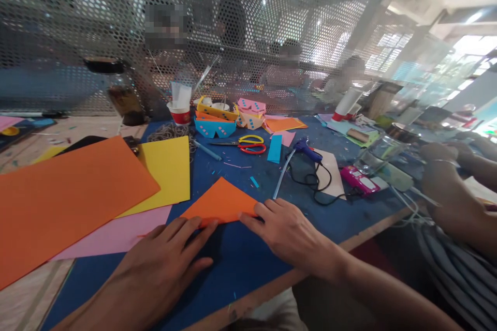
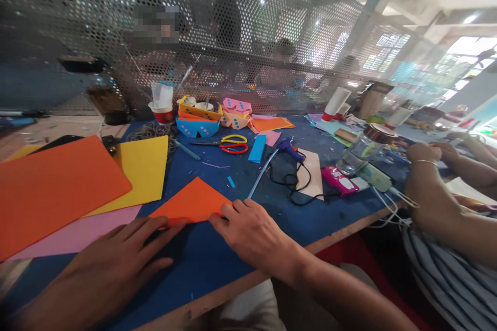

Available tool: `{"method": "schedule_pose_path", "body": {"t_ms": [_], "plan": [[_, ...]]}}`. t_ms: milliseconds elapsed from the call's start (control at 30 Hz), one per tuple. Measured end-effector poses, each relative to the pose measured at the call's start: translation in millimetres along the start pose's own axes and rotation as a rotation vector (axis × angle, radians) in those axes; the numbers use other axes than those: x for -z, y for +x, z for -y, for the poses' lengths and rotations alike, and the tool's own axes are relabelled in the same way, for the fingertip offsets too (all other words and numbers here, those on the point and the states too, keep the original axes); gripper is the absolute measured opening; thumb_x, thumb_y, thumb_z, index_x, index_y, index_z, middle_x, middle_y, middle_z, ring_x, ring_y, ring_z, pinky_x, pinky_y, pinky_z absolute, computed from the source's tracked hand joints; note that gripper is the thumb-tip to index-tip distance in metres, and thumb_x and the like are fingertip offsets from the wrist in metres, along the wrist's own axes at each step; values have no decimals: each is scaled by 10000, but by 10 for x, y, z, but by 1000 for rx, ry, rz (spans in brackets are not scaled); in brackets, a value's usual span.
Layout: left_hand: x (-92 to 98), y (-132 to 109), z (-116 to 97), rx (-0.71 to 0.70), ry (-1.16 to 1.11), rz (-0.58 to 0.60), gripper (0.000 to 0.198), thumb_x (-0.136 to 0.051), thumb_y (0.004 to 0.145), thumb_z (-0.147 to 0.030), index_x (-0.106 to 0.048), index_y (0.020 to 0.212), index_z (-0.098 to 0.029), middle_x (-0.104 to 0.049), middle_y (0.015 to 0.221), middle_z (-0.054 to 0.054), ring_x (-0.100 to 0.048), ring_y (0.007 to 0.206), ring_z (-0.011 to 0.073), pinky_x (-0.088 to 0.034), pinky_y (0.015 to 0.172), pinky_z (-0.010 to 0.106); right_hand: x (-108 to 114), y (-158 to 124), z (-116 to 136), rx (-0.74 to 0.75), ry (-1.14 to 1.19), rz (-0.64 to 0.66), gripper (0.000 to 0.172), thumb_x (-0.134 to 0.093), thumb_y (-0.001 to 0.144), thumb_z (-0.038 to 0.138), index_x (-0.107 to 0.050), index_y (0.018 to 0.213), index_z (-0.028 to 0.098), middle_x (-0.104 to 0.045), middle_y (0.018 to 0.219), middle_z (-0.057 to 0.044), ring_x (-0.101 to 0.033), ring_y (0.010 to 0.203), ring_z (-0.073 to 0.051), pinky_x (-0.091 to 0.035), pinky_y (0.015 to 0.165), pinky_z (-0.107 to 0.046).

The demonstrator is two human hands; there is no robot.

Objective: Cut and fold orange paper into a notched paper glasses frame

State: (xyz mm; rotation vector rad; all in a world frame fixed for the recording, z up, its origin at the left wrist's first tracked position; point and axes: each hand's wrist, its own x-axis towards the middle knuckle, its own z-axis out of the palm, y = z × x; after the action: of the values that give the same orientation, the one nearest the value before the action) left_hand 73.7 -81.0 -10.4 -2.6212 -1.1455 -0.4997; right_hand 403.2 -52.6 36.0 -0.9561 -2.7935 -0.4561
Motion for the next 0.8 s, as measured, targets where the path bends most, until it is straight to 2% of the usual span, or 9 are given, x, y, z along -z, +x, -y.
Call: {"method": "schedule_pose_path", "body": {"t_ms": [167,400,500,633,800], "plan": [[-103,-15,31,6,3,13,511,-435,1286,-507,-758,1604,-272,-838,1383,139,-764,1094,310,-568,881,427,9,0,29,-17,13,28,267,-729,1189,161,-732,1452,201,-774,1132,-52,-681,958,-244,-500,779,-412],[-163,-17,8,21,0,28,520,-457,1272,-531,-751,1622,-284,-804,1418,154,-738,1146,341,-547,926,461,-24,27,101,-7,123,87,234,-629,1196,82,-722,1397,154,-797,1300,-90,-694,1164,-263,-578,932,-418],[-192,-38,-2,47,-21,24,520,-486,1263,-557,-743,1628,-291,-790,1460,157,-724,1210,355,-547,975,474,1,50,165,-30,109,84,254,-644,1173,72,-722,1405,139,-793,1287,-98,-692,1130,-276,-589,893,-435],[-245,-42,-26,17,-50,0,576,-441,1279,-577,-711,1647,-227,-807,1388,163,-701,1264,364,-538,1063,499,69,97,269,-37,93,47,431,-679,1171,122,-649,1598,170,-778,1283,-91,-690,1108,-298,-605,860,-450],[-272,-28,-27,-5,-84,-17,578,-476,1268,-590,-704,1651,-221,-825,1380,156,-712,1245,352,-536,1060,474,75,158,335,-47,73,62,430,-649,1188,145,-653,1617,169,-771,1252,-103,-693,1111,-304,-625,845,-455]]}}
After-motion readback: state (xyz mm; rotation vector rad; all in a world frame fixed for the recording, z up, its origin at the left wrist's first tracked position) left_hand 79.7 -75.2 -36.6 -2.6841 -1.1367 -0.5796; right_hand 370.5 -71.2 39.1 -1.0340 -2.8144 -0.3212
